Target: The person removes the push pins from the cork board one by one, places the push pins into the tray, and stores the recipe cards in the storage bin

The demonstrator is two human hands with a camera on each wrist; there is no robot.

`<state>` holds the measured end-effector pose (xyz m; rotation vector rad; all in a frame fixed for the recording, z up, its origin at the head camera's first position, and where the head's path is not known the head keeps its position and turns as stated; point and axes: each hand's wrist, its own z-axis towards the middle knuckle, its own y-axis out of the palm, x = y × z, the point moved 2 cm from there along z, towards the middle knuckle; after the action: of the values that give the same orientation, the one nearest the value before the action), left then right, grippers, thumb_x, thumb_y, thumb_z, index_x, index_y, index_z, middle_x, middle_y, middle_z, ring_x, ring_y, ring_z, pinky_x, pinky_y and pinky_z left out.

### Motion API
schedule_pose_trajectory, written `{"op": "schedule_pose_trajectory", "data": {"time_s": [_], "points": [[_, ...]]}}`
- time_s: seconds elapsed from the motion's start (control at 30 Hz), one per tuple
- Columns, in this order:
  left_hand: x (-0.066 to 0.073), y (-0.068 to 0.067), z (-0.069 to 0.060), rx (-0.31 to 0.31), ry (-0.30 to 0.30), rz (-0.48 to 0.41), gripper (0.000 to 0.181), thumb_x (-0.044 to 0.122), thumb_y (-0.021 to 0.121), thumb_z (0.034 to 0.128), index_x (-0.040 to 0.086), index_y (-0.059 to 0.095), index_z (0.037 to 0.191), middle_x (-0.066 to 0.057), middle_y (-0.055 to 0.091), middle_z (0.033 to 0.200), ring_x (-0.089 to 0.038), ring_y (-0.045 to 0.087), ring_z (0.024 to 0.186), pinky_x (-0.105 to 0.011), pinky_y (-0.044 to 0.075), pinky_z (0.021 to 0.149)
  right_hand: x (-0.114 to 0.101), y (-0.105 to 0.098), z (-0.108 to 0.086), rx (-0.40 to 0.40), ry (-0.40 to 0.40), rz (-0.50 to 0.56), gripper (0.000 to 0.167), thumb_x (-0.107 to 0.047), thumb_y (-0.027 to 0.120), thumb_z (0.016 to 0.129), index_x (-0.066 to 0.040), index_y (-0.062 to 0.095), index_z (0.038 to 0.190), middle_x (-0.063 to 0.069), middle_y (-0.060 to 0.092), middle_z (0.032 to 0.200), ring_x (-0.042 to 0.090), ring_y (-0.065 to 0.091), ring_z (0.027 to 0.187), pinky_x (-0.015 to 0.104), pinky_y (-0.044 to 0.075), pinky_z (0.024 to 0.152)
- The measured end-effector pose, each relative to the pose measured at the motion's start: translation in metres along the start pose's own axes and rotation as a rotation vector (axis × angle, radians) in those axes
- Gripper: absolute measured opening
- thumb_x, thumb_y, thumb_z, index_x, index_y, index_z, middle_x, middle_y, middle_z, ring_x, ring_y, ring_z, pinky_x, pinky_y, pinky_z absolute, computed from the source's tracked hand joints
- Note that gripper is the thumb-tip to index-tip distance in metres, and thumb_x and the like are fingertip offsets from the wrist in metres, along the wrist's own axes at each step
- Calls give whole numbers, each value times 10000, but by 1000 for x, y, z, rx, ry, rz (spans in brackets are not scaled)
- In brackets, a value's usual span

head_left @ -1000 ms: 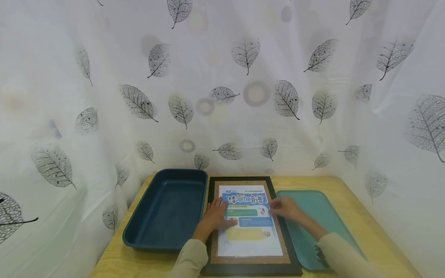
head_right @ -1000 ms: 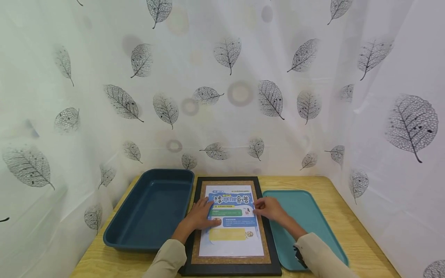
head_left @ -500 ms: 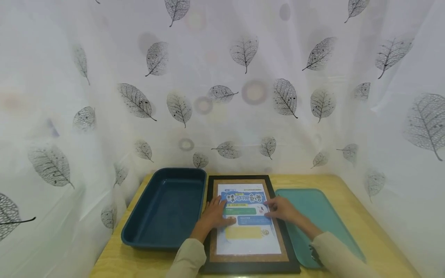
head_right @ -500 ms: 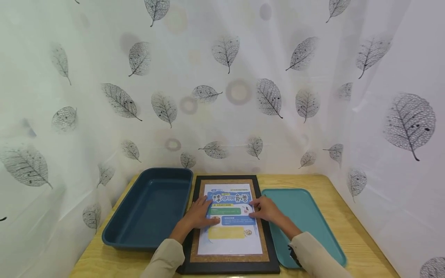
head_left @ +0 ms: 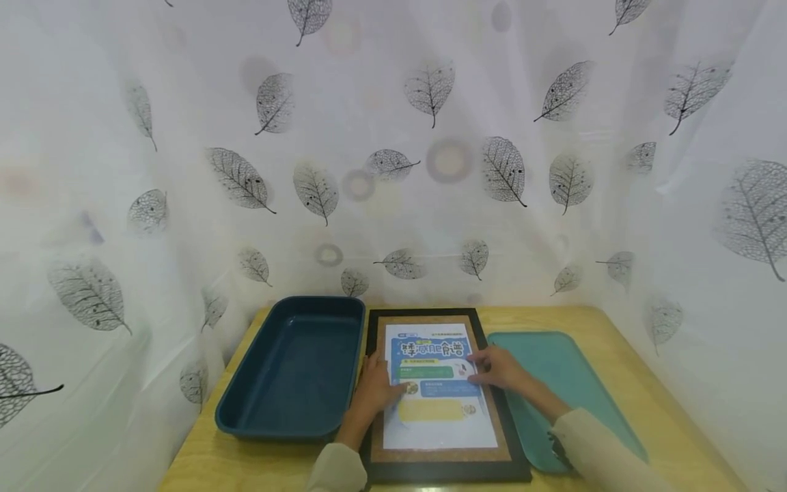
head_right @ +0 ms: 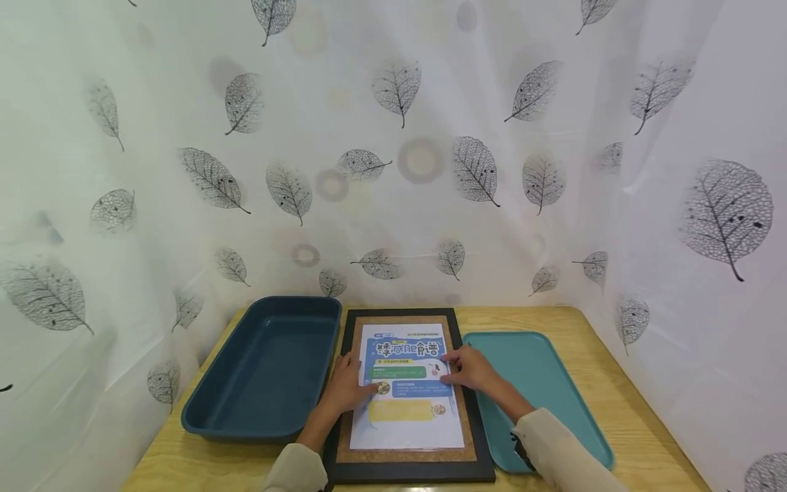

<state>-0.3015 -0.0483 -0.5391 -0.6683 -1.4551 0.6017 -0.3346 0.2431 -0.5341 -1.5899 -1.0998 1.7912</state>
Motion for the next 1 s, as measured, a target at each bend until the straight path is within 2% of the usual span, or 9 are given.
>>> {"op": "schedule_pose_trajectory", "data": {"time_s": [0.13,0.23,0.37,0.53,0.63,0.8,0.9,1.0], "points": [[1,5,-1,63,-83,-54,850,149,902,779,-105,478,1470,-349,250,1623,-532,180,1527,-649,305,1196,1,-1,-1,12,-11,-5,509,-210,925,761,-59,756,1216,37,701,1025,181,635,912,345,567,758],[2,7,-1,103,-119,-96,774,108,923,746,-96,558,1397,-343,241,1629,-533,199,1519,-639,325,1190,3,-1,-1,23,-8,-9,500,-214,927,761,-70,761,1210,38,700,1040,185,636,928,360,569,777],[3,9,-1,133,-121,-155,742,56,929,708,-111,587,1344,-356,236,1627,-546,221,1506,-631,340,1184,4,-1,-1,29,-9,-7,497,-225,928,762,-81,764,1209,37,697,1058,198,640,956,379,573,806],[0,9,-2,160,-126,-151,843,84,939,683,-134,537,1391,-362,290,1603,-528,244,1507,-621,332,1193,5,-1,-1,32,-35,-1,493,-223,929,762,-79,766,1204,43,701,1059,196,639,950,398,574,818],[-2,9,-3,158,-123,-143,856,112,944,689,-145,526,1391,-365,299,1596,-534,268,1495,-630,334,1188,7,1,-1,38,-23,-1,496,-229,930,763,-86,765,1208,33,684,1052,179,622,947,392,563,824],[-5,9,-4,141,-137,-148,842,129,936,720,-105,524,1417,-353,224,1637,-547,313,1470,-639,354,1170,7,2,-1,39,3,16,508,-232,926,770,-86,759,1226,25,657,1039,177,598,937,379,543,811],[-4,10,-4,148,-136,-156,824,104,940,711,-93,542,1405,-362,222,1632,-564,321,1457,-648,368,1156,6,2,-1,33,21,21,513,-233,923,776,-87,755,1239,26,643,1035,175,580,928,361,525,805],[-3,10,-2,156,-160,-188,804,48,932,697,-97,554,1391,-355,211,1640,-559,317,1461,-635,359,1168,6,3,-1,31,26,22,518,-231,921,780,-87,753,1248,23,633,1024,168,561,913,346,510,792]]}}
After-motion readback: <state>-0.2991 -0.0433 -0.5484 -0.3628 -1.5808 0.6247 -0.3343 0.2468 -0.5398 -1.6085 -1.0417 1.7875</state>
